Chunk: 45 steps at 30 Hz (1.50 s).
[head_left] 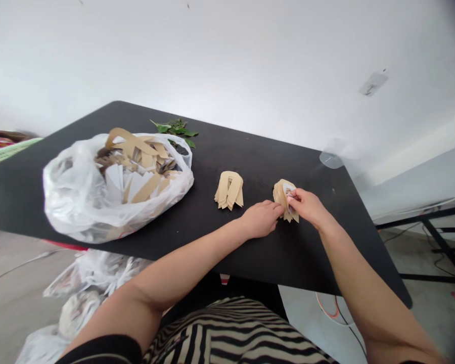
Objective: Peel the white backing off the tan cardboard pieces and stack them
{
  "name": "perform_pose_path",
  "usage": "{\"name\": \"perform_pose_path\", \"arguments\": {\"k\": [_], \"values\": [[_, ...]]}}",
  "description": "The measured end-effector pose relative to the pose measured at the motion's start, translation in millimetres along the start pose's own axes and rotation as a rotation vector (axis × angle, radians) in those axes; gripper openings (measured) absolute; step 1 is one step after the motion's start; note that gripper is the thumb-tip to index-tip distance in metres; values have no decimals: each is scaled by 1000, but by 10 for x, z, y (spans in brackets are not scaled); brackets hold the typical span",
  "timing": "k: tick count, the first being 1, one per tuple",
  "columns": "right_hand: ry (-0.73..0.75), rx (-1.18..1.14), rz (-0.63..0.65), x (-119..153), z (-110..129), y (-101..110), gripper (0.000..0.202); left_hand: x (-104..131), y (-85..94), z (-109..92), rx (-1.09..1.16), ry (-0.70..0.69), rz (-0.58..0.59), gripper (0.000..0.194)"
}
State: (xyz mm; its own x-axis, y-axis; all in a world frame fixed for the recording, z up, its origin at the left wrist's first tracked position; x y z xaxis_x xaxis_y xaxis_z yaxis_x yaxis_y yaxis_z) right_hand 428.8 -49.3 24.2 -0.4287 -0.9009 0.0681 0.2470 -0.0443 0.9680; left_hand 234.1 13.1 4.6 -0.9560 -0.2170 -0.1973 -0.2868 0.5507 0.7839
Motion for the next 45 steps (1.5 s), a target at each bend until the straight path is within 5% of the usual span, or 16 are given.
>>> {"name": "perform_pose_path", "arguments": {"k": [3, 9, 16, 21, 23, 27, 29, 34, 45], "values": [[-18, 8, -6, -26, -30, -13, 13, -54, 19, -28, -46, 54, -3, 47], [-47, 77, -14, 10, 31, 53, 12, -133, -4, -86, -121, 111, -11, 23], [-112, 225, -261, 309, 61, 679, 16, -150, -13, -99, -54, 127, -35, 22], [-78, -302, -323, 619, 157, 1018, 21, -83, 88, -141, 69, 165, -121, 34], [-37, -517, -263, 682, 260, 963, 23, 35, 162, -203, 338, 246, -240, 39], [9, -786, -115, 656, 564, 566, 28, 395, 297, -331, 1389, 381, -586, 42], [20, -841, -27, 607, 766, 327, 29, 570, 371, -333, 1588, 377, -725, 34], [105, -784, -5, 499, 1221, -24, 29, 871, 555, -129, 1570, 471, -972, 14], [128, -656, -58, 308, 1385, -326, 31, 1014, 652, 298, 1320, 443, -994, 22]]}}
Point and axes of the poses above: each hand's wrist, its own x-axis away from the middle knuckle, its own y-axis out of the back of the hand, z = x × y, the point moved 1 cm from there along -x, towards the middle knuckle, and after that the axes turned 14 degrees about x, right-handed, at the moved point
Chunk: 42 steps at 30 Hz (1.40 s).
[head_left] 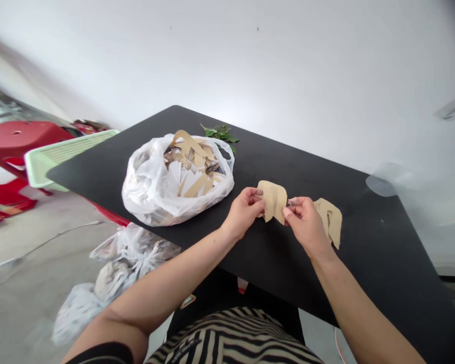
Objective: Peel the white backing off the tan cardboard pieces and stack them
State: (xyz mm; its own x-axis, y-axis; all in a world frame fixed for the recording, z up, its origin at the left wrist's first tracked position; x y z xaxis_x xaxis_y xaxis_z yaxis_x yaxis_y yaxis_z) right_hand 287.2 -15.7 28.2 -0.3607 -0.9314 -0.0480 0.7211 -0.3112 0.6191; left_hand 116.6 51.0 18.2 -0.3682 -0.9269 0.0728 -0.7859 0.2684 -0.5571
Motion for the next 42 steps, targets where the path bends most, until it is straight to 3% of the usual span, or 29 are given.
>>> {"name": "perform_pose_path", "arguments": {"k": [4, 7, 13, 18, 25, 29, 32, 37, 39, 42], "values": [[-34, 122, -1, -166, -56, -124, 31, -285, 169, 7, -434, -122, 38, 20], [-34, 162, 13, -272, -80, -181, 30, -433, 226, -11, -579, -158, 62, 21], [34, 357, 20, -372, -116, -198, 23, -543, 153, -76, -965, -249, 155, 23], [101, 597, 80, -349, -48, -187, 16, -574, 145, -64, -1112, -223, 205, 24], [137, 528, 4, -252, 0, -8, 20, -409, 223, -180, -1157, -240, 223, 31], [272, 500, -43, -189, 46, 94, 24, -250, 299, -250, -1201, -316, 277, 33], [344, 558, -15, -211, 43, 62, 28, -251, 349, -203, -1255, -357, 327, 37], [340, 567, 7, -345, -48, -59, 33, -328, 336, -111, -1249, -387, 360, 40], [363, 540, -9, -323, 13, -41, 33, -220, 296, -202, -1244, -422, 353, 38], [457, 468, -45, -119, 340, 79, 29, 138, 259, -542, -1320, -532, 409, 37]]}}
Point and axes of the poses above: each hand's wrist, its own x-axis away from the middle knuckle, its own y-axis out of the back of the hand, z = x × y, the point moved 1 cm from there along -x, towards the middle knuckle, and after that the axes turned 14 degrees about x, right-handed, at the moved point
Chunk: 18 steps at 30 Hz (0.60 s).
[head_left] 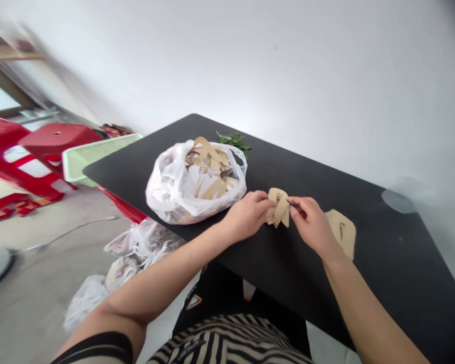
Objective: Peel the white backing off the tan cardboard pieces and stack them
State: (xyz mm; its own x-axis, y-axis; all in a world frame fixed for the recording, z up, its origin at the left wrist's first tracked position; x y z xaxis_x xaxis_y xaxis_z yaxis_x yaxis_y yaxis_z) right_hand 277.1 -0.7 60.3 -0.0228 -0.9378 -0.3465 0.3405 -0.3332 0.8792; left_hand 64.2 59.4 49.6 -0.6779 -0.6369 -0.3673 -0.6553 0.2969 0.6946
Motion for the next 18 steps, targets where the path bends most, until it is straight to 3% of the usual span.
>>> {"name": "perform_pose_path", "arguments": {"k": [3, 6, 10, 14, 18], "values": [[155, -61, -37, 95, 414, 375, 22, 320, 452, -259, -269, -43, 20, 36], [340, -140, -13, 101, 705, 527, 23, 641, 851, -307, -519, 91, 16, 29], [475, -140, 59, -213, 901, 165, 26, 1018, 1138, -146, -709, 207, 50, 30], [643, -27, 56, -608, 1057, -364, 35, 1258, 1189, -46, -740, 168, 90, 22], [823, 98, 196, -768, 1093, -649, 28, 1327, 1186, -46, -715, 55, 110, 27]]}}
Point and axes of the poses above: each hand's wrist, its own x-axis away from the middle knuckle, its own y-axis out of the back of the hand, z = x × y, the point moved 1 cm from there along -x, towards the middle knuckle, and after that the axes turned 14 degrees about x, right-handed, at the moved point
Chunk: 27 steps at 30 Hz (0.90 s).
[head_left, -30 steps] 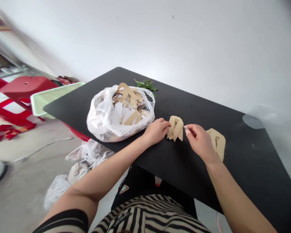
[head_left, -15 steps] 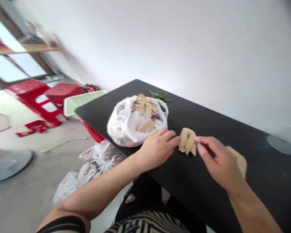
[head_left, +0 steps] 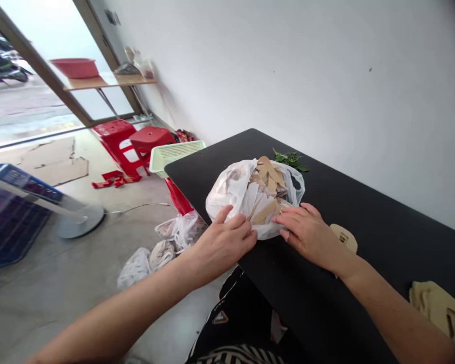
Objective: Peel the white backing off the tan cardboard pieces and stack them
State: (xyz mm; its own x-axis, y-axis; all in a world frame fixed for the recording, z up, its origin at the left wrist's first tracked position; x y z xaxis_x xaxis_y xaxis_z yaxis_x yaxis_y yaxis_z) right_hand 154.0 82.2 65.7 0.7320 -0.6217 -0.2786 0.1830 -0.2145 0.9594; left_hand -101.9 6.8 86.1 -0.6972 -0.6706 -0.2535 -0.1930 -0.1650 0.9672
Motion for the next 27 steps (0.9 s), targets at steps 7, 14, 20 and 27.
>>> {"name": "perform_pose_path", "arguments": {"k": [7, 14, 20, 27], "values": [[-12, -2, 232, 69, -180, -10, 28, -106, -56, 9, 107, -97, -1, 29], [-408, -119, 181, -296, -423, -22, 25, -212, -74, 125, 81, -137, -55, 33], [-637, -473, 4, -879, -789, -312, 29, -321, -78, 354, 115, -76, -75, 37], [-813, -510, 15, -1423, -998, -614, 23, -318, -166, 546, 140, 1, -36, 47]]}}
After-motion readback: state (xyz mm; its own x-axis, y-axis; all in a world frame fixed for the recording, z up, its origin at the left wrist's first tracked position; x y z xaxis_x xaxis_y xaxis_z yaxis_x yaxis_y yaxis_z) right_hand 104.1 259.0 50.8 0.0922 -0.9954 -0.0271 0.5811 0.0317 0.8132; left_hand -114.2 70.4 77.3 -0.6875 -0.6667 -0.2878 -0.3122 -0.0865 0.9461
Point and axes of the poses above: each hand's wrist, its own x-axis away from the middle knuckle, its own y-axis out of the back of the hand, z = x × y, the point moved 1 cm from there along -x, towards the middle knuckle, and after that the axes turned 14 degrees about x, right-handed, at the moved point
